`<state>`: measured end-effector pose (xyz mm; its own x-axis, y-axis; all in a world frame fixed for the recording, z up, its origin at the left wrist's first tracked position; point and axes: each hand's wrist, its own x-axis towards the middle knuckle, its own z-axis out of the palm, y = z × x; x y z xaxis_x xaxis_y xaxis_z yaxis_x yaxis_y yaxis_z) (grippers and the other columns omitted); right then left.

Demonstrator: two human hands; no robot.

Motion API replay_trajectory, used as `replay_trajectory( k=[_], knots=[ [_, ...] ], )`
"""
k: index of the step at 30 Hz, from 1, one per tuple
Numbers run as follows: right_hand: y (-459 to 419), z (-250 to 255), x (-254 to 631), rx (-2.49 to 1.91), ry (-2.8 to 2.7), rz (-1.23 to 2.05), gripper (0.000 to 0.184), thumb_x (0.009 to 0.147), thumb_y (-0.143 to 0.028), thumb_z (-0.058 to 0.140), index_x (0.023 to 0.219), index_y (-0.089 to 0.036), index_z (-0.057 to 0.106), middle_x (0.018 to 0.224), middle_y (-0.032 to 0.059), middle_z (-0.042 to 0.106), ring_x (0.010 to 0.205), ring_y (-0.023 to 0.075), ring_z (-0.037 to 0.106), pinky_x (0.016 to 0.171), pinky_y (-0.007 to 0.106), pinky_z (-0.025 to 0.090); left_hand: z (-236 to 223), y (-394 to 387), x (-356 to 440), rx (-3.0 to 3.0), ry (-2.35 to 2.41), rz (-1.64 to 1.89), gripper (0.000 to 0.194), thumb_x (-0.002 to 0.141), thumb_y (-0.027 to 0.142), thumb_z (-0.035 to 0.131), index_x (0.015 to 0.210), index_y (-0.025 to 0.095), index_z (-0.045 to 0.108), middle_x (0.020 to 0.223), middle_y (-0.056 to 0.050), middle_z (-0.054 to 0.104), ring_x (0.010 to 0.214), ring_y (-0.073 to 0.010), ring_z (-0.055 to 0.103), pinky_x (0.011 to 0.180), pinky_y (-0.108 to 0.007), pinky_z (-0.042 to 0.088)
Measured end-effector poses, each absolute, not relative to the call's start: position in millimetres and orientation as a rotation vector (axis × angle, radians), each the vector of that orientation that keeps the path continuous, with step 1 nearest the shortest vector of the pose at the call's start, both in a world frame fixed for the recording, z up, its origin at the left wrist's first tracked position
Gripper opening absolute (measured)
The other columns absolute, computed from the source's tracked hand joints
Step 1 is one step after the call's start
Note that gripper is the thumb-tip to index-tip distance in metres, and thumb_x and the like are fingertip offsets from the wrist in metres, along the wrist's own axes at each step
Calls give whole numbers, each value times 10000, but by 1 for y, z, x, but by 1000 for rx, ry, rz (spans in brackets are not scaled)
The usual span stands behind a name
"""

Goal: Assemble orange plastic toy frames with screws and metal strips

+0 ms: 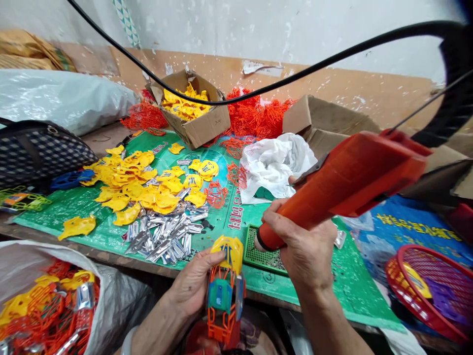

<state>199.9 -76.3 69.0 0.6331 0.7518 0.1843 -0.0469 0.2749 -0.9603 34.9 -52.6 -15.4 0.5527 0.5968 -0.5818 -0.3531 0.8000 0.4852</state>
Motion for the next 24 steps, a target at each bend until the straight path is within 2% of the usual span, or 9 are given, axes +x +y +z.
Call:
replay_trajectory(
  k=[5,12,17,24],
  knots=[
    [-78,73,197,-1168,-728,620,126,655,-206,784,644,-191,660,500,-56,554,450,106,504,447,258,461,-13,-51,36,298,600,540,351,647,214,827,973,117,741,824,-72,785,699,-203,727,670,-295,588],
    [-76,73,196,-1160,-737,610,158,640,-185,787,601,-198,635,512,-55,559,492,108,523,469,246,465,-23,-53,42,382,540,552,266,720,238,803,933,88,753,759,-83,784,658,-193,728,664,-258,581],
    [-72,72,197,-1135,-730,587,170,606,-180,802,574,-201,637,532,-47,577,557,126,560,514,256,491,-26,-54,42,335,568,535,169,725,222,794,840,108,747,776,-84,788,664,-201,732,692,-293,595],
    [-75,72,197,-1165,-714,633,152,622,-201,794,593,-191,646,517,-53,586,500,108,540,494,248,480,-35,-51,43,206,605,476,228,706,220,804,893,110,734,846,-106,796,702,-228,746,802,-362,589]
  ],
)
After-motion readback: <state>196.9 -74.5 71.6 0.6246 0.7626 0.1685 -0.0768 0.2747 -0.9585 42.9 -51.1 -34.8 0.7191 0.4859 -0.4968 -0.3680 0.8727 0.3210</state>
